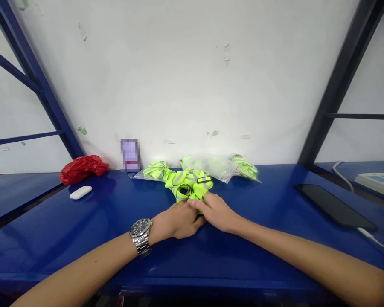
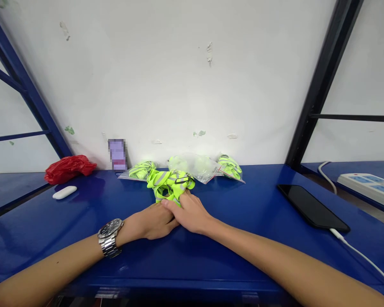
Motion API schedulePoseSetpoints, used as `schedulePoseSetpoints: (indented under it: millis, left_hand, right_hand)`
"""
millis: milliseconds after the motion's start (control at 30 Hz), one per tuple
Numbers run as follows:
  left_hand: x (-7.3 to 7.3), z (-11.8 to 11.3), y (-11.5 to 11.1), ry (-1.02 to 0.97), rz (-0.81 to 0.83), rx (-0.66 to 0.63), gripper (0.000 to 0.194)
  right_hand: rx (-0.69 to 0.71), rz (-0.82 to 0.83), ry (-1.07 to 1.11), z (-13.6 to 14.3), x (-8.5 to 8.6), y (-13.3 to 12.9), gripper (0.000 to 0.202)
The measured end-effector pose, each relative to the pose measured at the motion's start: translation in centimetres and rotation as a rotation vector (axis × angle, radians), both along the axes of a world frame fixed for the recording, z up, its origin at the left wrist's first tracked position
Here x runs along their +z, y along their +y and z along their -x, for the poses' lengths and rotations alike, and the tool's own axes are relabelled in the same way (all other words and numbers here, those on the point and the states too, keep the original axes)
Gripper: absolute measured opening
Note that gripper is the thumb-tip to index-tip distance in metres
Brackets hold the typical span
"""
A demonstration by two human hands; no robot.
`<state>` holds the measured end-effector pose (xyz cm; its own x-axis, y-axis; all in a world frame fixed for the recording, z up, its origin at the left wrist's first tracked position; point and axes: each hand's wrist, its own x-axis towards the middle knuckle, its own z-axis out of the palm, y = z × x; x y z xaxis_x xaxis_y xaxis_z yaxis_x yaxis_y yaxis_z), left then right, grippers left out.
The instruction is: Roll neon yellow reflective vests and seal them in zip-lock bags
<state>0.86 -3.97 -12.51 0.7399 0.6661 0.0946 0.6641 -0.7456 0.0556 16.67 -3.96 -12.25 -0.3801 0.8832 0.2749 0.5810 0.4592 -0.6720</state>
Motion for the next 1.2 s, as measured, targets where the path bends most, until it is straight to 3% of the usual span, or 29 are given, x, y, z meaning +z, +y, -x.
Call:
schedulePoseSetpoints:
  millis: [133,233,433,700,833,1033,1200]
  left_hand:
    - [-0.2,0.0,0.6,0.005,0.015,-0.081,0.026]
    - [-0.4,0.1,1.1,-0.021,0.052,-0.076,0.024]
    - [0.0,0.2,1.4,-0.007,0.075,-0.039,0.032]
    - [1.1,0.5,1.7,-0.113,0.256,-0.049,0.030]
    - [1.1,0.4,1.6,-0.098,0.237,0.014,0.029]
    - [0.9,1.1,0.9,-0.097,0.173,0.066,0.030]
    - [0.9,2.3,-0.5,-0.112,0.117,0.191,0.039]
  right_hand:
    - [0.149,-0.242,-0.297,0.0,-0.4,0.1,0.050]
    - [0.194,-0.319,-0.353,-0.1,-0.7,0.6,0.048]
    - [0.211,-0.355,-0.463,-0.7,-0.9,1.3,0.042]
    - [0.202,-0.425,-0.592,-1.1,-0.9,1.3,0.035]
    - [0.137,-0.425,-0.618,-1.0,-1.4,1.8,0.022]
    - [0.225,-0.458,-0.767,-0.6,-1.1,1.7,0.029]
    - [0.172,-0.423,-0.731,-0.5,-1.0,1.4,0.027]
